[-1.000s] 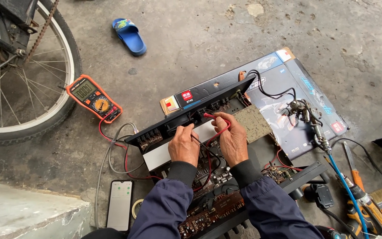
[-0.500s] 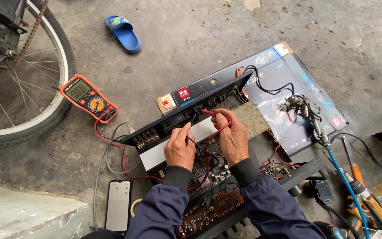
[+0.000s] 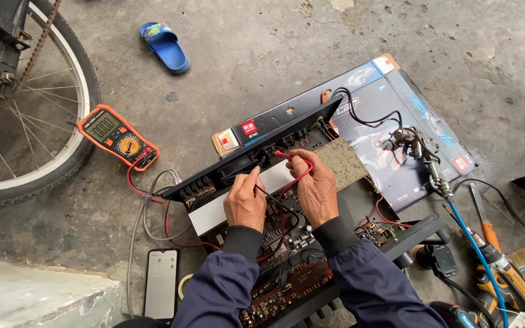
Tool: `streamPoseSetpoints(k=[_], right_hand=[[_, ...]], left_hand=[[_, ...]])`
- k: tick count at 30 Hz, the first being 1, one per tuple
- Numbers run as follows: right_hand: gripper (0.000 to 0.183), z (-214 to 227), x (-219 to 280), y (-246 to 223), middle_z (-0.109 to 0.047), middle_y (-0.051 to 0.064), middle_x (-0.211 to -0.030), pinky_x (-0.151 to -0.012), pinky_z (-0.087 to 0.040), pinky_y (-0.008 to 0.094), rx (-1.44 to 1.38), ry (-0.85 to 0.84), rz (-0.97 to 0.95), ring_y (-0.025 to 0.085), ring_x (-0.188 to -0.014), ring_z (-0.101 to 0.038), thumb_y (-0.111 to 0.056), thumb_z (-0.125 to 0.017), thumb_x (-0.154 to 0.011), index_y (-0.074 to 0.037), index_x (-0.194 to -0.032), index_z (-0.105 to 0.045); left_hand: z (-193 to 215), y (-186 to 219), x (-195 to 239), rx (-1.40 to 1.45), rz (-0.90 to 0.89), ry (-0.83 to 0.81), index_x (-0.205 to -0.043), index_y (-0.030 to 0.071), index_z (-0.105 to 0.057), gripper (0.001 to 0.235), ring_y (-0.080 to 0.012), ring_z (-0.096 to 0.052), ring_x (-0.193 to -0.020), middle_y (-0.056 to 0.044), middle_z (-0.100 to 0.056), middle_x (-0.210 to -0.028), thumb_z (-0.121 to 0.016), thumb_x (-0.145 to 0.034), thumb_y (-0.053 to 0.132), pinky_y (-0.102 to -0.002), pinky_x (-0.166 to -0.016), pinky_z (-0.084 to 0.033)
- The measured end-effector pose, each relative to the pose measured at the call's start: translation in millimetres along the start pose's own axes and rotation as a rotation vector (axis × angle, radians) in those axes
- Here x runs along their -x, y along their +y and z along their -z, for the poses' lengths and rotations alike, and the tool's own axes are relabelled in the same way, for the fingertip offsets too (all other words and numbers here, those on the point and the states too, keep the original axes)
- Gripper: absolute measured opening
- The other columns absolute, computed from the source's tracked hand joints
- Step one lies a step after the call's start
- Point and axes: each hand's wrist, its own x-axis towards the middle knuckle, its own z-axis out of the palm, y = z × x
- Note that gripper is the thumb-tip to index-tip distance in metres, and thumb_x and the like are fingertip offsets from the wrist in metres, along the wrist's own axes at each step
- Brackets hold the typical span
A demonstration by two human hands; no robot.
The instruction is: The person uses a multimeter to test components on an open electronic device, likely a power supply unit. They then use a soldering iron to work on the circuit board, handling wires and components.
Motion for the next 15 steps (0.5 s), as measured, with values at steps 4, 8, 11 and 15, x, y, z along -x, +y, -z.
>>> streamPoseSetpoints(k=[4, 8, 11, 15], right_hand=[[0.026, 0.1, 0.8, -2.8, -0.081, 0.023, -0.105, -0.104, -0.066, 0.045, -0.009, 0.000, -0.008, 0.029, -0.111, -0.077, -0.022, -0.066, -0.112, -0.007, -0.128, -0.080], [0.026, -0.8, 1.5, -3.9, -0.081, 0.022, -0.106, -0.104, -0.066, 0.044, 0.001, 0.000, -0.007, 0.028, -0.111, -0.077, -0.023, -0.066, -0.112, -0.007, -0.128, -0.080], [0.026, -0.7, 2.4, -6.5, -0.081, 0.023, -0.106, -0.104, -0.066, 0.045, 0.008, -0.002, -0.010, 0.029, -0.111, -0.077, -0.023, -0.066, -0.112, -0.008, -0.128, -0.079], [0.025, -0.8, 1.7, -5.8, -0.081, 0.023, -0.106, -0.104, -0.066, 0.045, 0.006, 0.004, -0.019, 0.028, -0.111, -0.077, -0.022, -0.067, -0.112, -0.007, -0.127, -0.080]], left_hand=[[5.4, 6.2, -1.7, 0.000, 0.008, 0.007, -0.123, 0.017, -0.083, 0.022, -0.0230, -0.077, -0.090, -0.001, -0.073, -0.091, -0.069, -0.107, 0.012, -0.037, -0.079, -0.066], [9.6, 8.9, -4.1, 0.032, 0.024, -0.006, -0.124, 0.017, -0.082, 0.022, -0.0219, -0.077, -0.089, -0.001, -0.072, -0.090, -0.068, -0.108, 0.013, -0.035, -0.080, -0.065], [7.5, 7.1, -5.8, 0.020, 0.019, -0.012, -0.124, 0.017, -0.082, 0.021, -0.0216, -0.077, -0.090, -0.001, -0.071, -0.090, -0.068, -0.108, 0.013, -0.035, -0.079, -0.065], [4.9, 5.7, -5.8, 0.004, 0.004, -0.014, -0.124, 0.015, -0.081, 0.021, -0.0227, -0.076, -0.091, -0.002, -0.070, -0.090, -0.068, -0.108, 0.013, -0.036, -0.079, -0.065]])
